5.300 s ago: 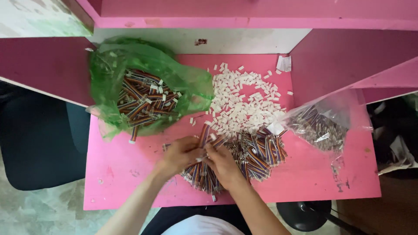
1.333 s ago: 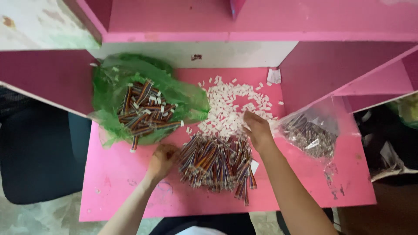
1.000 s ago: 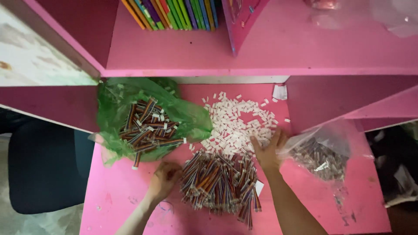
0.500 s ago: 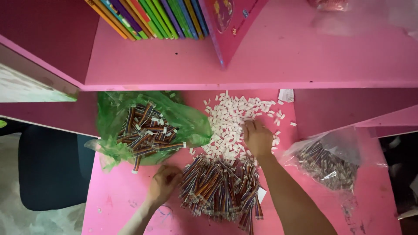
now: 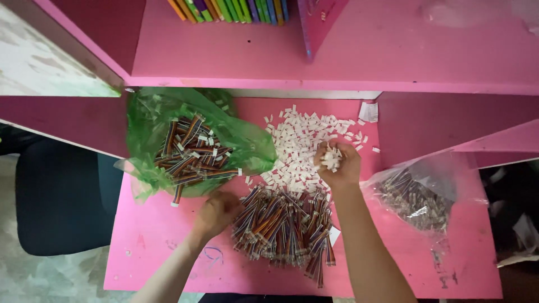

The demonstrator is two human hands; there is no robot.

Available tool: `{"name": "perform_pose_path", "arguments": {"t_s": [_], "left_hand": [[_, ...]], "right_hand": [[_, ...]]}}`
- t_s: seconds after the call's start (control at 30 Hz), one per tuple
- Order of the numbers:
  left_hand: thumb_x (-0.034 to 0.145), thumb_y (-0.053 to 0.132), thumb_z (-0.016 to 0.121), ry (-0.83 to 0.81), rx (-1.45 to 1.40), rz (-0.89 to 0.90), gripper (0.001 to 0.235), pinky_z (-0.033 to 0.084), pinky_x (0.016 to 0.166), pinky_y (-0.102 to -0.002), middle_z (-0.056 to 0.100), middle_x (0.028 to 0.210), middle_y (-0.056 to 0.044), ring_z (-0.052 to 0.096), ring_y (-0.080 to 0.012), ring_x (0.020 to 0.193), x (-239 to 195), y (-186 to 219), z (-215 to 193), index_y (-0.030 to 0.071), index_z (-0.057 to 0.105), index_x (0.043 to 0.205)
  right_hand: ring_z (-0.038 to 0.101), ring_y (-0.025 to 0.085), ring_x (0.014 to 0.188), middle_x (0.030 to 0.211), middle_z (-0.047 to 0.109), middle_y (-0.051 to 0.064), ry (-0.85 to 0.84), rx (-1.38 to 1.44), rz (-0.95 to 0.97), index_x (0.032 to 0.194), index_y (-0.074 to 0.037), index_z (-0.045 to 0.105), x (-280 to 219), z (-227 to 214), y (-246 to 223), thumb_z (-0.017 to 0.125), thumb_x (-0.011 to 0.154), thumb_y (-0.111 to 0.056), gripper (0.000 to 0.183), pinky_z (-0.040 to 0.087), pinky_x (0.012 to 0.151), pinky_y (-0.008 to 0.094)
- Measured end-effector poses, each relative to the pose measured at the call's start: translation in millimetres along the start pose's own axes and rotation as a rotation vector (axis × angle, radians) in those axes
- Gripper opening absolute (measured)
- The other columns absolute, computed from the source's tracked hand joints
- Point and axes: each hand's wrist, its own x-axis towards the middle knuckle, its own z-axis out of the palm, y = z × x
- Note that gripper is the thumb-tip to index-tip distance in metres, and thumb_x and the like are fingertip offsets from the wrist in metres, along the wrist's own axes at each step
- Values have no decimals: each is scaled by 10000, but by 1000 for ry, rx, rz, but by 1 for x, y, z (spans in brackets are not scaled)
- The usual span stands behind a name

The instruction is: The person repeatedly picks flat ribbon cables and small white plastic connectors from a pink work surface, aligns them, and presses the connector onto the cable end. Completed assemblies are placed into a green plastic bag. The person occasionally gathers and repositions loose connectors and cables to continue the process.

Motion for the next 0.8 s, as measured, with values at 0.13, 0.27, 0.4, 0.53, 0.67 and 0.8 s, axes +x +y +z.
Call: {"name": "perform_pose_path", "arguments": {"t_s": [0.13,0.27,0.4,0.53,0.67,0.8], "left_hand": [[839,297,711,76,-65,-117,231,587,667,-390,741,881,-92,742,-253,728,-3,45,-13,81,716,921],[810,485,803,-243,161,-94,398,546,670,-447,706,812,-120,696,-320,730,-17,113,-40,106,709,889],[795,487,795,-430,314,-49,352,539,667,-439,730,761,-69,697,-257,729,-26,112,-37,142,726,821],[821,387,767,-426,-56,-143,261,566,611,-366,764,740,-40,727,-171,635,-28,81,-30,129,757,860],[880,238,745,-567,-797,-505,281,522,552,-329,764,767,-92,668,-166,614,-23,69,-38,0,700,1022],[869,202,725,-542,-857,-638,357,549,634,-275,783,811,-78,718,-144,686,-27,109,-74,144,665,1216]], "right_hand": [[648,237,733,884,611,131,338,121,-128,862,-21,568,-37,60,17,377,1015,-165,283,594,681,383],[623,234,746,933,669,171,-49,341,96,1080,90,697,27,-70,8,502,1024,-189,345,542,627,351],[611,192,741,880,655,116,-22,305,74,1044,23,649,2,-27,11,490,964,-162,257,512,603,308],[664,226,822,937,642,87,378,207,-156,1087,-37,573,-58,76,29,433,1019,-175,208,574,699,364],[603,183,743,944,677,105,7,212,-37,1123,-24,676,-30,3,20,496,1025,-134,232,480,589,272],[586,167,628,822,680,98,58,282,-109,1107,8,743,-47,21,26,611,955,-237,318,466,502,269]]}}
